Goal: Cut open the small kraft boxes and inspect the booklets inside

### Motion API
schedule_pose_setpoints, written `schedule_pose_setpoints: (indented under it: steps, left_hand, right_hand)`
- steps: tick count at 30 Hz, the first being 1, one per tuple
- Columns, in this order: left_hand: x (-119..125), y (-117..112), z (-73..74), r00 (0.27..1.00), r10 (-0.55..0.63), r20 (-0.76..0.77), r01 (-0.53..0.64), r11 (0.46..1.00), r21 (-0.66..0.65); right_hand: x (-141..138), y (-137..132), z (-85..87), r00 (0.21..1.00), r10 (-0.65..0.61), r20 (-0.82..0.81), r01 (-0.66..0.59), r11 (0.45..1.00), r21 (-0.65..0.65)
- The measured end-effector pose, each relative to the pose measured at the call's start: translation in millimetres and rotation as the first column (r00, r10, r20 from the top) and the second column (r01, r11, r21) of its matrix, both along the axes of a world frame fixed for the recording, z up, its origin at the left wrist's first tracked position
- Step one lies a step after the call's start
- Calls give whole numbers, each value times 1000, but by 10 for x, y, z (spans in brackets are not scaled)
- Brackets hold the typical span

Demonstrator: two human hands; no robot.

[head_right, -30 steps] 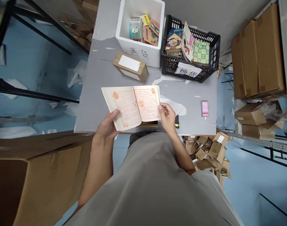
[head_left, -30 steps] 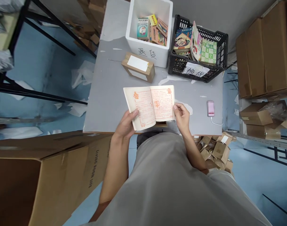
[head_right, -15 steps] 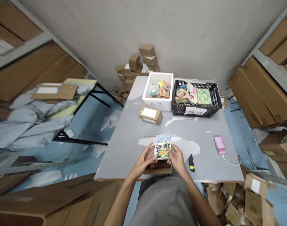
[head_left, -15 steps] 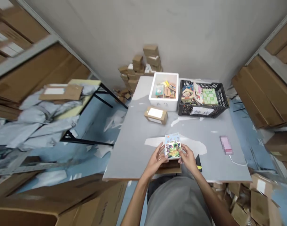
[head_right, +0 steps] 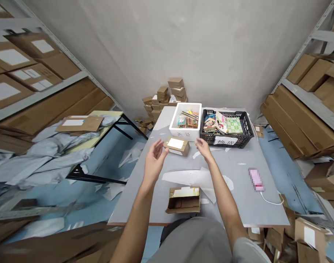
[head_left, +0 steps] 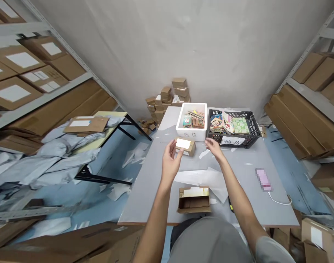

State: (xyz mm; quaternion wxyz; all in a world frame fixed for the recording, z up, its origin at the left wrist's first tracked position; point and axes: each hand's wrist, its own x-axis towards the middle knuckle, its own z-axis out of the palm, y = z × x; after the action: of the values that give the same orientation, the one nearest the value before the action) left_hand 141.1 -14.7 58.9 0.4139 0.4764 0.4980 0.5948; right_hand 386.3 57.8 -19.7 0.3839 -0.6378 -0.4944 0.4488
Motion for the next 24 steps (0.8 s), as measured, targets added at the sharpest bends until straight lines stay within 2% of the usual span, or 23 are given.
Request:
schedule_pose_setpoints:
  steps: [2,4,6,8,11,14,16,20,24]
  left_hand:
    - [-119,-294,-404,1000,-4,-13,1,987,-158]
    - [-216,-600,-770,999,2,-33,-13,952,-307]
    - [-273,-880,-1015,999,-1,-46,-17,918,-396]
    - [-291,-1090,-1129,999,-9,-48,-13,902,-432]
    - [-272,-1247,-1143,999,-7,-38,-11,890,-456]
    - [-214,-1290,-1073,1000,-13,-19,3,890,-456]
    - [-157,-1309,-1015,1000,-26,0,23,898,-439]
    - [-33,-1375,-957,997,-58,46,72,917,-392]
    - [56,-1497,-1016,992,-125,31,127,917,-379]
  right_hand:
    - [191,-345,-359,989,47,141,-30,992,-120]
    - [397,-718,-671,964,92,249,-26,966,-257]
    - [594,-1039,-917,923,151,355,-3,923,-385]
    - [745,-1273,-1113,869,227,439,15,876,-482]
    - [817,-1482,-1347,783,358,509,9,812,-584]
    - [703,-1603,-1494,701,463,543,-3,763,-646]
    - [583,-1671,-1539,658,508,556,-21,750,-661]
    - [409,-1806,-1530,611,549,571,-69,755,-652]
    - [417,-1928,-1373,616,524,589,-69,780,-622]
